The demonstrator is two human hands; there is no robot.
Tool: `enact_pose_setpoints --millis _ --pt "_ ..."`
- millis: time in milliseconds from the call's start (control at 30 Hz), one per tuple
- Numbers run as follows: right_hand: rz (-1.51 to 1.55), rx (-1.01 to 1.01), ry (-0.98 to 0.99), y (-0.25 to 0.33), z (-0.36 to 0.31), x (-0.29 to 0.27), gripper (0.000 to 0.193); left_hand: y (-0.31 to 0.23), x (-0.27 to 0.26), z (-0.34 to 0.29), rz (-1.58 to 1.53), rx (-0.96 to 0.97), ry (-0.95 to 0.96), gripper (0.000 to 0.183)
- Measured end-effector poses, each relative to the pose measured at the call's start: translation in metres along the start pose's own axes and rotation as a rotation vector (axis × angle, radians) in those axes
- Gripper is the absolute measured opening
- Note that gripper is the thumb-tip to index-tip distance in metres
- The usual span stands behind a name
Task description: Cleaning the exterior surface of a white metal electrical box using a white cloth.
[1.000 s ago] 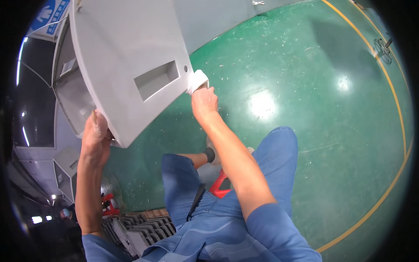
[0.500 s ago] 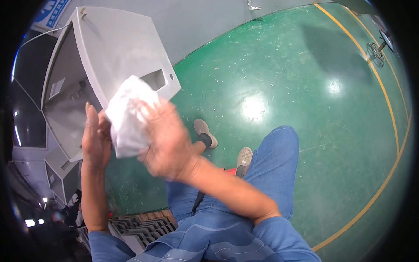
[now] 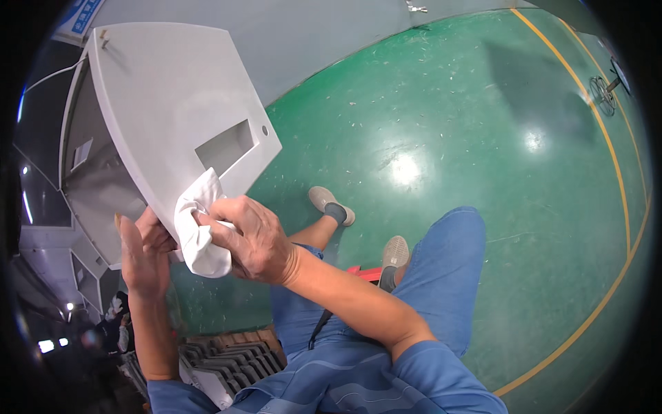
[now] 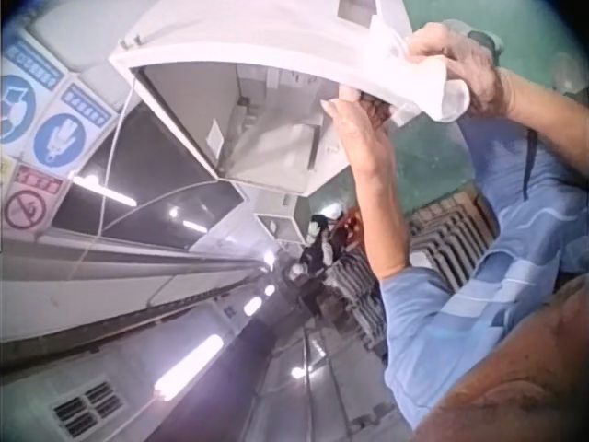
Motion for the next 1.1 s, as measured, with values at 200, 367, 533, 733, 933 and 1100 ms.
enact_pose_setpoints --millis 200,367,533,733,933,1100 --pt "-0.062 -0.15 0.097 0.011 0.021 0.013 0.034 0.013 -0.007 -0.023 0.073 0.017 0.047 0.098" --pt "-0.09 -0.231 0.141 0.012 0.044 0.034 0.027 0.011 -0.014 -0.056 0.171 -0.045 0.015 0.106" --pt "-0.33 0.144 -0.066 -0.076 0.067 0.013 0.02 0.03 -0.01 -0.065 0.24 0.005 0.063 0.11" --pt "-0.012 -0.031 -0.019 0.033 0.069 0.062 0.026 0.052 -0.015 -0.067 0.216 0.06 -0.375 0.112" --pt "-0.395 0.596 -0.167 -0.145 0.069 0.024 0.027 0.032 -0.021 -0.06 0.335 0.182 -0.092 0.092" --pt "-0.301 0.956 -0.185 -0.228 0.053 0.0 0.034 0.034 -0.01 -0.033 0.298 0.098 -0.085 0.069"
Point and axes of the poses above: each hand's wrist, its own z-axis towards the middle knuckle, its own x-axis out of the palm, y = z × x, the point moved 6 cm from there along z, towards the middle knuckle, and after that the axes turned 13 degrees about z, right-handed, at the moved point
